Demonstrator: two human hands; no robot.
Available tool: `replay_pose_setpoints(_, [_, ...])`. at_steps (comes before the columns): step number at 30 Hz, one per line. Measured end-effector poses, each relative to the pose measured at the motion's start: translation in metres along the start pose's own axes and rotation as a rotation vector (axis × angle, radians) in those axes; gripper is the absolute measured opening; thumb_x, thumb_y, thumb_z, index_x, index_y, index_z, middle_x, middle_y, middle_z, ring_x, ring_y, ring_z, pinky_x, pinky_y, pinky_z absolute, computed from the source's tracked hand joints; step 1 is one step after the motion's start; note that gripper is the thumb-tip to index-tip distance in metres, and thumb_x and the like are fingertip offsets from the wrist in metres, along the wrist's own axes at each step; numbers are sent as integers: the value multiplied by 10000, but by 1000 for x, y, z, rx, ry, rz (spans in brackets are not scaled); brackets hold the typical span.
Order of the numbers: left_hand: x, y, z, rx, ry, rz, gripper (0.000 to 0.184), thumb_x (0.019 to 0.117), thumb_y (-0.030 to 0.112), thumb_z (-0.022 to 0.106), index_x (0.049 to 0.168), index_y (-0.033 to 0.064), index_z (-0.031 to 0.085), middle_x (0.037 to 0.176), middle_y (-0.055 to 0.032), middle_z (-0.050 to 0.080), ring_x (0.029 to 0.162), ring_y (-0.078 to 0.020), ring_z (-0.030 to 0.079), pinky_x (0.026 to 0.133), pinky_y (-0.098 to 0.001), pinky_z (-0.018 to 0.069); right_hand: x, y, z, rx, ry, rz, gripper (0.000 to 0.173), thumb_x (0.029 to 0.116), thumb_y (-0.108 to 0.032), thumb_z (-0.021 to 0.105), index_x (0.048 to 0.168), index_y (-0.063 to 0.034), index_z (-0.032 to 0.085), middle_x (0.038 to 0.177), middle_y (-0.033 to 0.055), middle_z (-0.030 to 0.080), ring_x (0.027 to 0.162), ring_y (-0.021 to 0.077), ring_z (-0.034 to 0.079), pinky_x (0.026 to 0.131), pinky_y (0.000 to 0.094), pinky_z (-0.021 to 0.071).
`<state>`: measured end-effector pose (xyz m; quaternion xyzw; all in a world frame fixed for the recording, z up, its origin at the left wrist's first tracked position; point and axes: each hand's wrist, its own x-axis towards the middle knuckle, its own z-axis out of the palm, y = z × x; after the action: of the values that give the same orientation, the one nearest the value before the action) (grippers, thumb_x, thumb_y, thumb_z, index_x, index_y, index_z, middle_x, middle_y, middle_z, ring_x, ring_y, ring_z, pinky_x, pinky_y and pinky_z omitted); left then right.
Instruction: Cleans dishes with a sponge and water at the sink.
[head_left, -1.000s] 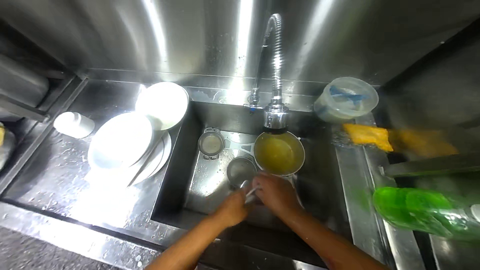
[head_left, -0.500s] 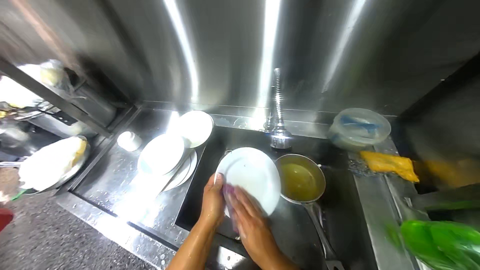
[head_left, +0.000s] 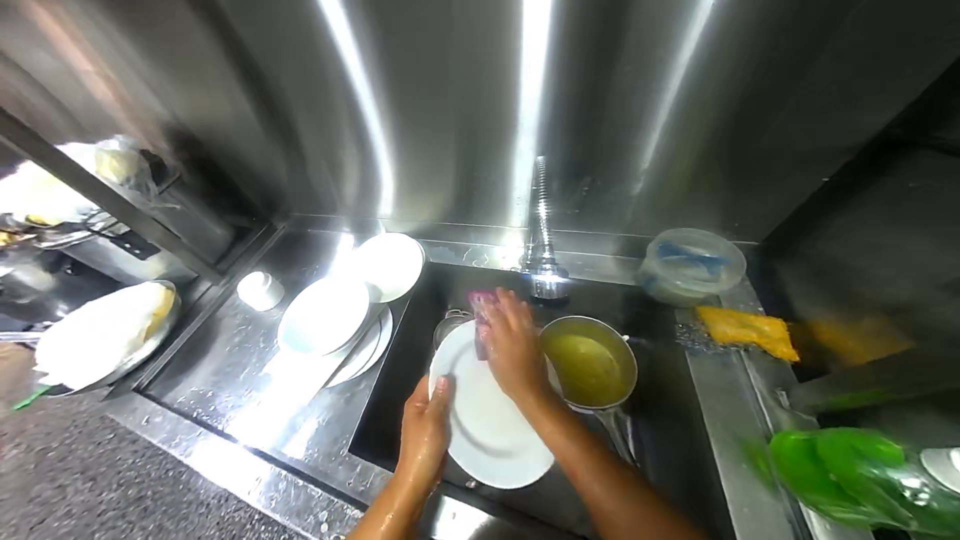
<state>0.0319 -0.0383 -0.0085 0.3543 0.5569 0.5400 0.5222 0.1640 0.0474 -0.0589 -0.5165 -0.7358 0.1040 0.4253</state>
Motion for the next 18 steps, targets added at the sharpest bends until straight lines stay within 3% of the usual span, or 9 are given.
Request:
replay_pose_setpoints(2, [2,-2,2,34,5,25,300,1091,106,377,1146,-62,619,887,-74,727,803,-112,724,771,-293,621,-5,-17,2,37,-65,-46,436,1022,-170,525,1440,-67,591,1560,224,458,1482,430,374,1209,590,320])
replay_pose_setpoints(5, [4,-5,5,21,13,51,295,1084,92,371,1125,-59,621,866,-56,715,793,-94,710,776,-275,608,-11,-25,1,23,-101,-99,417,1045,-246,490,1424,-136,624,1536,162,513,1458,379,436,1201,590,332])
replay_pose_setpoints(7, [0,-3,8,-19,47,34,287,1087,80,377,1153,-68,614,876,-75,734,780,-115,733,749,-290,629,-4,-3,-8,-70,-19,120,388,1036,-266,534,1357,-90,665,1364,198,625,1268,397,589,1061,611,450])
replay_pose_setpoints(8, [1,-1,11,-36,76,29,275,1087,70,384,1152,-68,613,868,-77,734,764,-117,733,730,-287,631,0,5,-19,-79,-34,301,374,1037,-268,566,1315,-44,674,1248,236,659,1145,426,639,962,622,496])
replay_pose_setpoints(9, [3,0,12,-45,117,20,260,1084,62,401,1152,-69,615,860,-80,732,747,-115,730,712,-285,629,2,12,-29,-42,-96,503,372,1053,-297,559,1279,-27,679,1181,235,683,1088,418,669,929,614,518])
replay_pose_setpoints(11, [7,-4,11,-35,203,-3,230,1070,55,457,1164,-74,623,872,-93,724,731,-110,719,692,-275,620,-6,25,-39,223,-192,864,380,1069,-339,544,1175,-5,691,1065,194,716,1018,332,687,922,535,521])
replay_pose_setpoints(12, [10,-9,9,-23,236,-3,220,1061,49,480,1173,-75,624,891,-96,719,739,-106,713,697,-269,615,-18,29,-38,412,-137,976,359,1062,-306,561,1122,23,691,1004,174,709,949,268,680,877,469,535])
replay_pose_setpoints(15, [20,-26,10,12,354,13,224,1025,29,549,1214,-80,601,961,-133,703,789,-125,707,737,-286,607,-54,2,-33,809,71,1215,252,1046,-172,583,1168,44,625,969,122,674,840,147,647,755,319,543])
replay_pose_setpoints(18, [28,-39,21,40,445,5,357,982,-26,603,1323,-78,512,1082,-216,658,867,-198,698,789,-357,595,-74,-38,-29,968,137,1402,232,1048,-132,574,1209,35,562,923,114,631,746,142,618,649,302,524])
